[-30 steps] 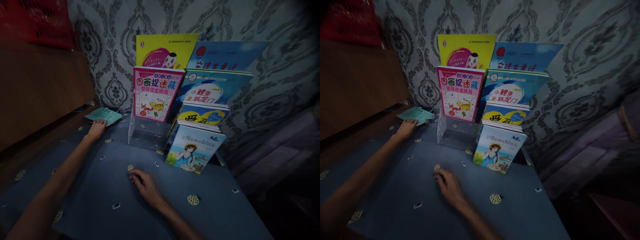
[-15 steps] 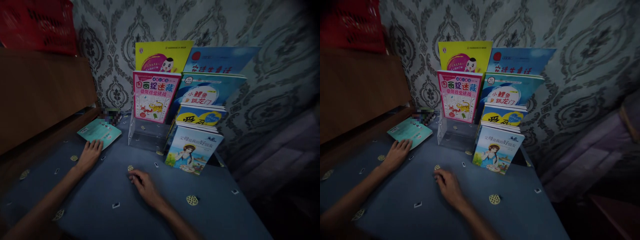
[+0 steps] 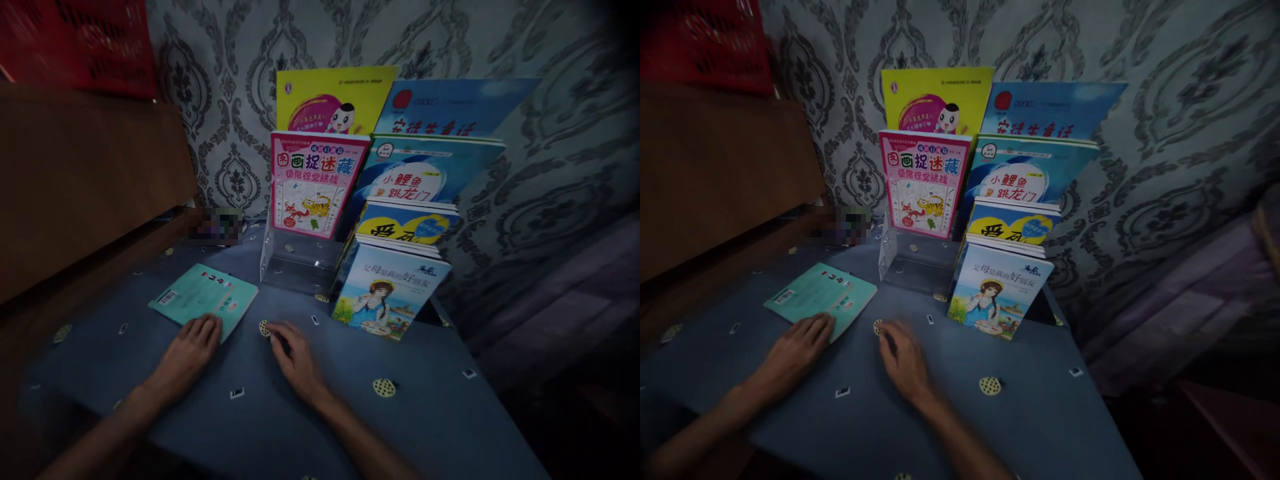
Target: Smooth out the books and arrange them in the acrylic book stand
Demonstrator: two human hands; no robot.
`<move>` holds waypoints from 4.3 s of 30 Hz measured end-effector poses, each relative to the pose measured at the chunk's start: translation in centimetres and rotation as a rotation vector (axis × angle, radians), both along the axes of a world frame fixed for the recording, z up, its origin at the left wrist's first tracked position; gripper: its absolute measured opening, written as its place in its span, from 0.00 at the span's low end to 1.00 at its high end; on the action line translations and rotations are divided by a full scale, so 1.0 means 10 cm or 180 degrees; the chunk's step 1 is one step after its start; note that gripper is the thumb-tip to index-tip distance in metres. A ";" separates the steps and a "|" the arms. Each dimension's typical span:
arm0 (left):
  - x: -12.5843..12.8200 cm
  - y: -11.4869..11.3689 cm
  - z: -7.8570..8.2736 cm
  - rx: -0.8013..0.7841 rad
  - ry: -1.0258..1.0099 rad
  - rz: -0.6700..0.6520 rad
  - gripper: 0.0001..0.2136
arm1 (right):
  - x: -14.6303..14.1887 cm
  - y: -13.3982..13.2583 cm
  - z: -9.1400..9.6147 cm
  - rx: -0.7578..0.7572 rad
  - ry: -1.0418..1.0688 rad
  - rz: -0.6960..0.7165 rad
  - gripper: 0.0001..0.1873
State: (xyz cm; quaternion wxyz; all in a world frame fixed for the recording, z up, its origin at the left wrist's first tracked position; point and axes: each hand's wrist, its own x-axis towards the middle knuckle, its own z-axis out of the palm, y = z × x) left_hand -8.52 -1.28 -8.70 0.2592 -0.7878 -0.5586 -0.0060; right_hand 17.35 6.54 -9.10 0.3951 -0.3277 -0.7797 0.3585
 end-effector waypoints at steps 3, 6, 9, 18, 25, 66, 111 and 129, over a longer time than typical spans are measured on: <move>0.40 -0.16 -0.09 0.0131 -0.0110 -0.0477 0.19 | 0.03 0.02 0.06 0.0371 0.0104 -0.0076 0.14; 0.90 -0.30 -0.23 0.0330 -0.0358 -0.0910 0.16 | 0.08 0.05 0.09 0.0482 -0.0080 0.0078 0.14; 1.36 -0.41 -0.31 0.0317 -0.0598 -0.1187 0.19 | 0.15 0.05 0.08 0.0510 -0.0529 0.0242 0.16; 1.18 -0.01 -0.01 -0.0961 -0.1555 -0.1969 0.11 | 0.24 0.03 -0.09 0.0625 -0.1014 -0.0134 0.20; 0.33 0.49 0.01 -0.0981 -0.1695 -0.0255 0.22 | 0.25 0.01 -0.03 0.0637 -0.1479 -0.0058 0.24; 0.48 0.62 0.16 -0.1696 -0.1715 -0.0853 0.25 | 0.05 -1.21 0.26 -0.1367 -0.0451 0.0757 0.17; 1.55 -0.14 0.35 -0.0359 -0.0853 -0.0188 0.19 | 0.92 0.09 -0.01 -0.1004 0.0647 0.0143 0.09; 1.56 -0.15 0.34 -0.0450 -0.0834 -0.0083 0.17 | 0.93 0.07 -0.01 -0.0873 0.0562 -0.0056 0.08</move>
